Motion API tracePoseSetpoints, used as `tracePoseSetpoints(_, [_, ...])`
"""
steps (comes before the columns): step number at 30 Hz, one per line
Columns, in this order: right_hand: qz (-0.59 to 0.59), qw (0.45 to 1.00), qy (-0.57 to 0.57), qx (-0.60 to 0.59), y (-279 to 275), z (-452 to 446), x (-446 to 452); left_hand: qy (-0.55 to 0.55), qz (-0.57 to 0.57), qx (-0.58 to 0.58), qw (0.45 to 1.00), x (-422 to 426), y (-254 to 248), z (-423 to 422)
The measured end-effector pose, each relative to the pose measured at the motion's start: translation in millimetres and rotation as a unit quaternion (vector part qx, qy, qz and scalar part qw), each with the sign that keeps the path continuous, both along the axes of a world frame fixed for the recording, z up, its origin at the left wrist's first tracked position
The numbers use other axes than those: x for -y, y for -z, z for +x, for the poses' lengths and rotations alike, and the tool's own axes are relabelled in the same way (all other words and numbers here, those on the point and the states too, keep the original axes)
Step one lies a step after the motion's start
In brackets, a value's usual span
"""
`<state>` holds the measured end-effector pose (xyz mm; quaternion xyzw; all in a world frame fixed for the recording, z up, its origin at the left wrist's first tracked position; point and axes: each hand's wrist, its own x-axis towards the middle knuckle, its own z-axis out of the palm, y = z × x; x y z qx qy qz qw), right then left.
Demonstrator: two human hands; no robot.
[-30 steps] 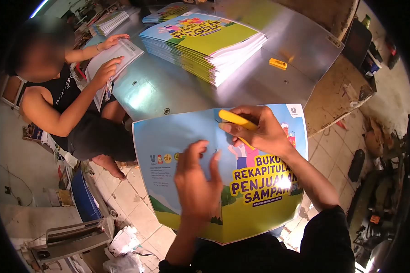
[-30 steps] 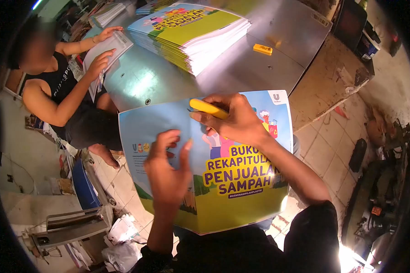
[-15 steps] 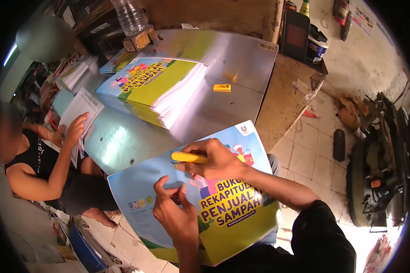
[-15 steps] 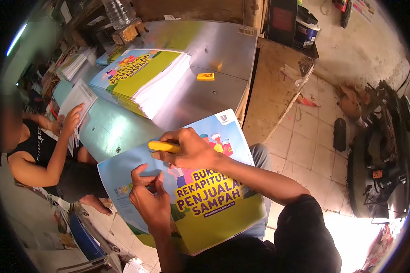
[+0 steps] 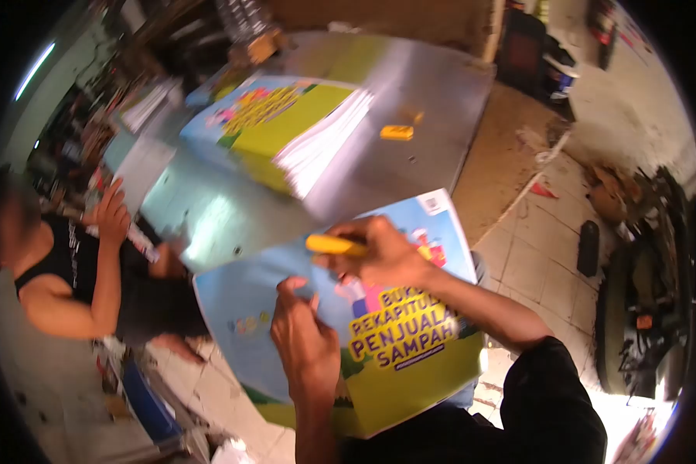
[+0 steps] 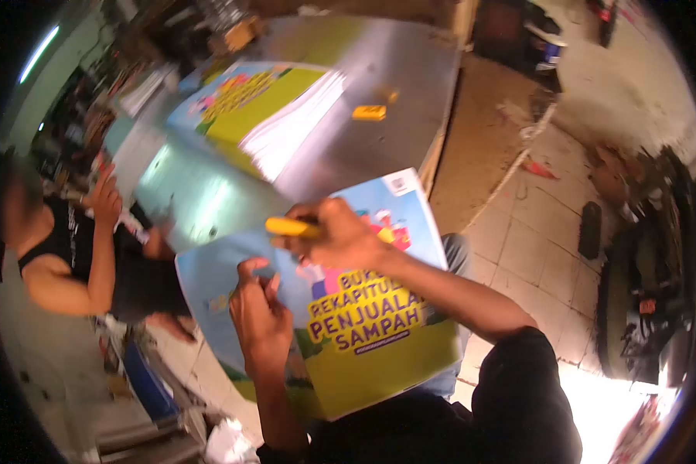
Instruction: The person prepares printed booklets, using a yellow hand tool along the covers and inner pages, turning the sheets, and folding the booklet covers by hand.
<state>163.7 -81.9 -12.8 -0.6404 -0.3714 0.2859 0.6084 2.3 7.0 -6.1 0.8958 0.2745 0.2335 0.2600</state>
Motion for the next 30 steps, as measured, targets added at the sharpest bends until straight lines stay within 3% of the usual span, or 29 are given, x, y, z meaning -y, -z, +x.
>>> tracePoseSetpoints(1, [-0.019, 0.999, -0.001, -0.046, -1.4, -0.8, -1.3, -0.005, 0.006, -0.003, 1.000, -3.1, -0.5, -2.9])
tracePoseSetpoints(4, [0.013, 0.999, -0.020, -0.041, -4.6, -1.7, -3.3, -0.026, 0.005, 0.057, 0.998, -17.6, -6.5, -5.6])
tracePoseSetpoints(6, [-0.008, 1.000, -0.009, -0.012, -9.7, -1.9, -2.5, 0.078, -0.036, 0.109, 0.990, -29.1, -6.6, -8.9])
tracePoseSetpoints(7, [-0.009, 1.000, -0.010, -0.009, -10.7, -1.7, -2.9, 0.077, -0.036, 0.111, 0.990, -32.3, -6.8, -10.4])
tracePoseSetpoints(10, [-0.029, 0.999, -0.001, -0.031, -12.6, 1.1, -3.5, 0.222, -0.052, 0.064, 0.972, -44.4, -4.6, -14.2])
tracePoseSetpoints(12, [-0.071, 0.972, 0.045, 0.218, -12.2, 4.8, -1.4, 0.243, -0.093, 0.051, 0.964, -54.5, -8.1, -14.5])
tracePoseSetpoints(13, [-0.071, 0.972, 0.047, 0.220, -14.7, 5.8, 1.8, 0.260, -0.137, 0.037, 0.955, -59.1, -10.1, -14.7])
tracePoseSetpoints(15, [-0.057, 0.917, 0.111, 0.379, -22.7, 9.0, 11.7, 0.280, -0.128, 0.026, 0.951, -67.1, -11.7, -13.0])
tracePoseSetpoints(17, [-0.098, 0.887, 0.149, 0.426, -13.0, 18.1, 21.4, 0.320, -0.117, 0.021, 0.940, -76.1, -12.6, -3.9])
tracePoseSetpoints(19, [-0.085, 0.804, 0.076, 0.584, -8.0, 29.2, 35.0, 0.346, -0.060, 0.018, 0.936, -83.9, -10.2, 3.5])
tracePoseSetpoints(20, [-0.153, 0.852, 0.119, 0.486, -12.6, 22.8, 42.9, 0.357, -0.058, 0.020, 0.932, -84.9, -13.1, 7.5])
tracePoseSetpoints(21, [-0.162, 0.846, 0.136, 0.489, -17.0, 27.7, 53.9, 0.364, -0.079, 0.014, 0.928, -88.8, -9.2, 9.5])
tracePoseSetpoints(24, [-0.121, 0.766, 0.291, 0.560, -30.0, 63.9, 86.4, 0.392, -0.065, 0.027, 0.917, -91.6, -8.6, 15.3])
tracePoseSetpoints(26, [-0.068, 0.681, 0.408, 0.604, -39.4, 111.3, 114.4, 0.396, -0.079, 0.016, 0.915, -93.0, -6.8, 15.7])
tracePoseSetpoints(28, [-0.101, 0.587, 0.496, 0.632, -47.6, 159.3, 141.4, 0.402, -0.081, 0.011, 0.912, -93.3, -10.9, 16.4])
tracePoseSetpoints(30, [-0.169, 0.568, 0.497, 0.634, -50.0, 196.6, 170.7, 0.406, -0.086, 0.010, 0.910, -93.4, -11.7, 17.3])
